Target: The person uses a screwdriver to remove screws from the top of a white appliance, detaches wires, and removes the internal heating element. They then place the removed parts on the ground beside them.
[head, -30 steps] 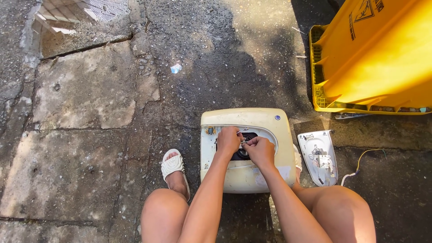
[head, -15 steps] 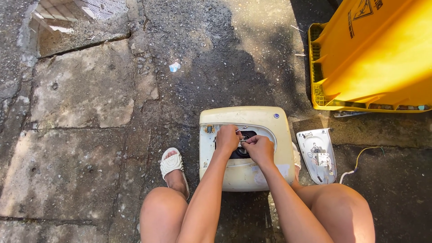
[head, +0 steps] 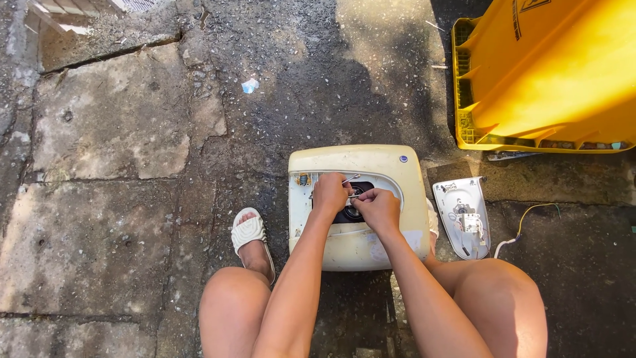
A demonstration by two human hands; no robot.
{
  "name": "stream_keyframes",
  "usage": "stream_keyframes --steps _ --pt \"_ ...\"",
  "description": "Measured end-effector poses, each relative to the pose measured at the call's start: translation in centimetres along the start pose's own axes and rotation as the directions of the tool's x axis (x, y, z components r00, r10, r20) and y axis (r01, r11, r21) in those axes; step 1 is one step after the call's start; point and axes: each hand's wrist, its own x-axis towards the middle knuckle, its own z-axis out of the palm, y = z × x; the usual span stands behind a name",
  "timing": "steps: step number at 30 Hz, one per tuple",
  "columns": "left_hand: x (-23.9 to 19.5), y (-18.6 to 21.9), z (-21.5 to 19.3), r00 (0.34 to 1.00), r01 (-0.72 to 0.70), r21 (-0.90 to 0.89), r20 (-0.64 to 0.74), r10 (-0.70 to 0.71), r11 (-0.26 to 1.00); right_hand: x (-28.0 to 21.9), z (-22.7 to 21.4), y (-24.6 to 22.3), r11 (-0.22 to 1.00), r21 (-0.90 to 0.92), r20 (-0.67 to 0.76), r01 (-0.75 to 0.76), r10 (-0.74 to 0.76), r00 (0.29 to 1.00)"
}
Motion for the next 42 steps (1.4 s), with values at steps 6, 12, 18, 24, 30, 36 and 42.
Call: stream_keyframes --steps 6,12,18,24,30,36,42 --pt "0.1 -0.1 0.0 1.0 0.011 0.005 0.011 -0.011 1.0 -0.5 -0.1 -0.4 1.0 -0.014 -0.019 0.006 -0.006 1.0" --pt "-0.4 0.5 -0.6 1.0 0.028 0.001 0.013 -0.028 1.0 -1.4 -0.8 -1.4 1.0 0.015 -0.024 0.004 -0.004 1.0" --pt "0.1 -0.3 0.2 1.0 -0.002 0.004 -0.001 0.002 1.0 -0.3 0.3 -0.2 0.999 -0.045 -0.026 -0.022 0.021 0.999" --pt "-0.5 0.3 -0.5 1.0 -0.024 0.009 -0.009 0.024 1.0 -0.9 0.0 -0.5 0.999 0.012 -0.036 -0.048 0.048 0.998" --pt "0.1 -0.4 0.4 0.999 -0.035 0.013 -0.009 0.035 0.999 -1.9 0.0 -1.3 0.994 -0.041 -0.059 -0.097 0.094 0.994" --pt "-0.3 -0.1 -0.1 0.999 -0.036 0.008 -0.026 0.036 0.999 -0.5 0.4 -0.1 0.998 0.043 -0.038 -0.041 0.043 0.998" --pt "-0.6 0.1 -0.3 0.999 -0.028 -0.015 -0.026 0.027 1.0 -1.8 -1.1 -1.3 1.0 -0.017 -0.003 0.0 0.0 1.0"
